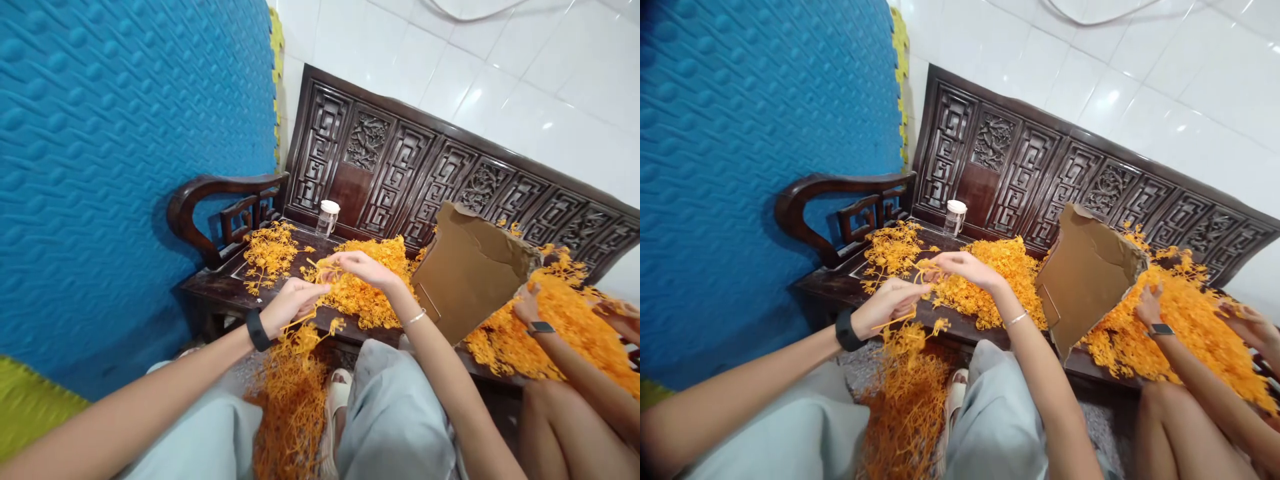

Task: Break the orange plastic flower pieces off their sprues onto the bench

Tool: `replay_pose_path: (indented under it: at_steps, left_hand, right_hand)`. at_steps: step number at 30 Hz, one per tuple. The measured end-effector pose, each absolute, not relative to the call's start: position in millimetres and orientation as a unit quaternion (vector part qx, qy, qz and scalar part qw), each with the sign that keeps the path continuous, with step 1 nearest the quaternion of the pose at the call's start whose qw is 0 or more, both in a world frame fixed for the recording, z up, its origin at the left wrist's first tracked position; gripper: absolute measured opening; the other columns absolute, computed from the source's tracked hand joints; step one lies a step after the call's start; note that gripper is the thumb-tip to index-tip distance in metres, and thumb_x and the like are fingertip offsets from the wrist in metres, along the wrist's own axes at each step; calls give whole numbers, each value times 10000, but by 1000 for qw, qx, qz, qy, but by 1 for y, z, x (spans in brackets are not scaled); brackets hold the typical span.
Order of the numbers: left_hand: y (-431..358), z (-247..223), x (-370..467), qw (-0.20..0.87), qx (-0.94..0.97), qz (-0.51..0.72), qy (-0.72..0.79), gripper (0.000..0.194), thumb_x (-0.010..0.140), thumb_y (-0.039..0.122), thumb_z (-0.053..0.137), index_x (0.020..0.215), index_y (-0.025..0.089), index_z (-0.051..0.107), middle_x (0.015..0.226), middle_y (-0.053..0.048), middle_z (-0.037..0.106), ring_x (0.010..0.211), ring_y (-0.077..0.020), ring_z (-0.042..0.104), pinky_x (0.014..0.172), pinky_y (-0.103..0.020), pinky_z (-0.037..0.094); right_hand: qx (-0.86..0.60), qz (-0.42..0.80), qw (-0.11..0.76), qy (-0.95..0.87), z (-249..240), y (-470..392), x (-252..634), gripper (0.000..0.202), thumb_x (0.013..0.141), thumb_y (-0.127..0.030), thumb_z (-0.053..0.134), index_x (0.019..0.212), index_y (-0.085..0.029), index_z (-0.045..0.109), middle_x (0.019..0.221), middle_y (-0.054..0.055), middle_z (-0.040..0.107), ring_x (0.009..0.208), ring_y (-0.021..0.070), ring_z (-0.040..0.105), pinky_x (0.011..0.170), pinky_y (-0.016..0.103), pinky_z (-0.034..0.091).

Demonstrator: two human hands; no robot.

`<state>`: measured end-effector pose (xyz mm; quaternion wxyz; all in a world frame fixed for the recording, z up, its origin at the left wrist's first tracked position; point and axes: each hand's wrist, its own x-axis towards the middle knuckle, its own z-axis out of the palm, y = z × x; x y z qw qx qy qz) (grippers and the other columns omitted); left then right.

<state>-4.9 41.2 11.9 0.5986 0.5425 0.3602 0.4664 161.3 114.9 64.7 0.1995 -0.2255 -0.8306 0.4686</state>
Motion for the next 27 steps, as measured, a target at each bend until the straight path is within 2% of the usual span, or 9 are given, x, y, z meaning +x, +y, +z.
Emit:
replay_pose_path:
  at_steps: [3,7,10,15,18,20,22,24,27]
  left_hand:
    - [42,11,-10,585,552,461,375,502,672,433,588,406,209,227,380,113,171,354,-39,133,395,-233,97]
    - [39,7,-17,563,586,428,396,509,679,452,586,418,212,221,397,103,162,380,-49,124,414,-248,82]
    - [33,5,-19,505,663,378,403,486,733,453,532,451,206,222,478,78,159,458,-71,136,451,-254,97]
    - [11,5,-20,436,724,322,426,420,831,459,359,529,203,218,581,45,180,547,-101,190,498,-251,163]
    - [-9,4,-18,431,736,296,431,418,847,456,316,545,203,178,580,45,168,534,-101,193,496,-254,168]
    - [-23,1,-16,421,757,256,429,428,856,455,299,541,198,164,564,49,150,502,-97,192,484,-256,163]
    - [-34,-2,-14,404,786,212,417,437,862,445,297,523,191,189,538,52,162,479,-95,219,481,-259,165]
    - [-38,-5,-14,384,816,171,396,442,863,434,310,506,185,230,504,53,200,469,-96,259,489,-264,169]
    - [-34,-8,-18,368,837,129,385,451,861,434,326,497,180,245,473,56,217,456,-93,280,493,-267,165]
  right_hand:
    - [-230,463,178,-837,69,104,168,260,790,-395,582,872,-157,643,821,29,649,773,131,588,746,266,446]
    - [-287,427,207,-832,63,110,184,223,772,-356,605,770,-138,652,722,23,642,702,132,584,696,263,442]
    - [-306,398,234,-833,54,108,191,207,750,-338,623,728,-137,668,734,37,655,726,148,585,704,270,428]
    - [-360,374,435,-735,44,83,184,177,739,-319,614,665,-168,671,724,28,646,726,151,564,708,273,413]
    - [-424,329,570,-622,50,80,190,211,752,-343,580,642,-170,632,702,28,611,629,130,524,627,264,405]
    - [-443,261,650,-560,58,88,204,237,763,-380,552,673,-168,608,740,32,586,604,118,497,585,256,394]
    - [-426,157,696,-557,65,98,219,250,773,-403,541,737,-166,614,800,37,561,681,126,505,611,255,395]
    - [-399,74,694,-594,66,106,230,264,787,-407,537,800,-159,626,821,38,548,759,138,507,661,263,395]
    - [-408,31,637,-653,56,116,231,278,819,-395,509,785,-140,615,756,34,555,717,141,503,653,267,389]
